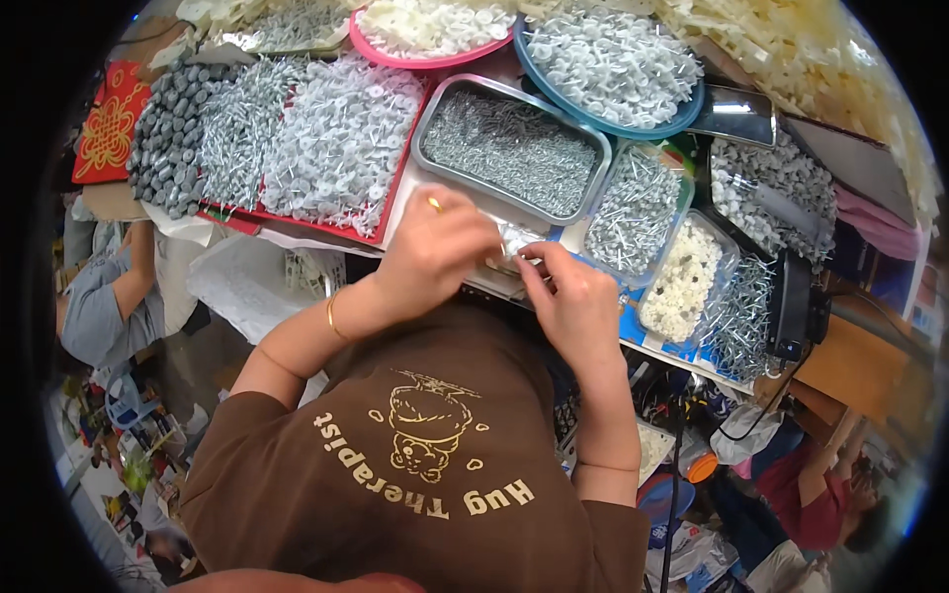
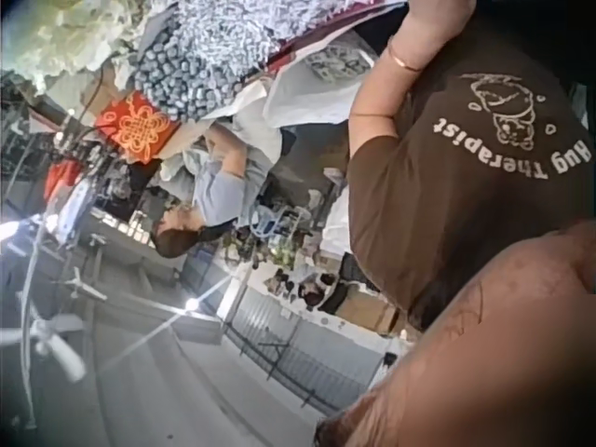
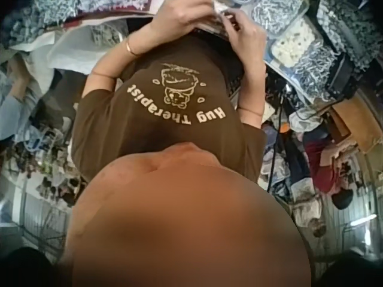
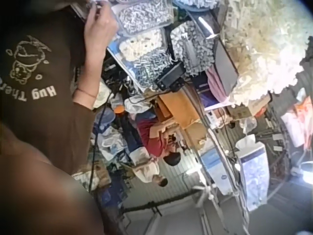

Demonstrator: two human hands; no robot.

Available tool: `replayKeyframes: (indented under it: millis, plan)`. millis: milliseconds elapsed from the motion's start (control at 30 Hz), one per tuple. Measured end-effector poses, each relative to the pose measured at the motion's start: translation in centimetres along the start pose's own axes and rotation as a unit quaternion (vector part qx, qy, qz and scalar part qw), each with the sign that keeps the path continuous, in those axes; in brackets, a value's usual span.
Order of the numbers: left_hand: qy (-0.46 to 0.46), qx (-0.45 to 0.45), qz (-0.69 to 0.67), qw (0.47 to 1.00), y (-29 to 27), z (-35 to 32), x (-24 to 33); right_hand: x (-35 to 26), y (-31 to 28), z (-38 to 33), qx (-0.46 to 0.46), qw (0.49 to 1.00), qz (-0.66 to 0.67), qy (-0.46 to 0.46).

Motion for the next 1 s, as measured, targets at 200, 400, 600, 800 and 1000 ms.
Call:
replayKeyframes:
  millis: [200, 400, 600, 800, 1000]
  plan:
    - [-0.034, -0.009, -0.021, 0.999, 0.6, -0.7, -0.9, 0.4, 0.2, 0.1, 0.001, 1.000, 0.022, 0.011]
    - [-0.028, 0.007, 0.031, 0.999, 0.3, -0.8, -0.6, 0.3, 0.1, 0.2, 0.001, 1.000, 0.024, 0.007]
    - [-0.037, 0.003, 0.025, 0.999, 0.2, -0.8, -0.8, 0.4, 0.2, 0.1, 0.003, 1.000, 0.028, 0.005]
    - [-0.040, 0.012, 0.024, 0.999, 0.2, -1.0, -0.8, 0.2, 0.2, 0.1, 0.001, 1.000, 0.028, 0.006]
    - [-0.039, -0.001, 0.034, 0.999, 0.3, -1.1, -0.5, 0.3, 0.1, 0.2, -0.002, 0.999, 0.032, 0.008]
Point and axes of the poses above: each hand's wrist, its own z-axis towards the middle knuckle, its own y-axis out of the palm, x = y × z, the point moved 3 cm from there along z, towards the middle knuckle, and after that the axes turned 15 degrees about -x, right-handed, at the moved point
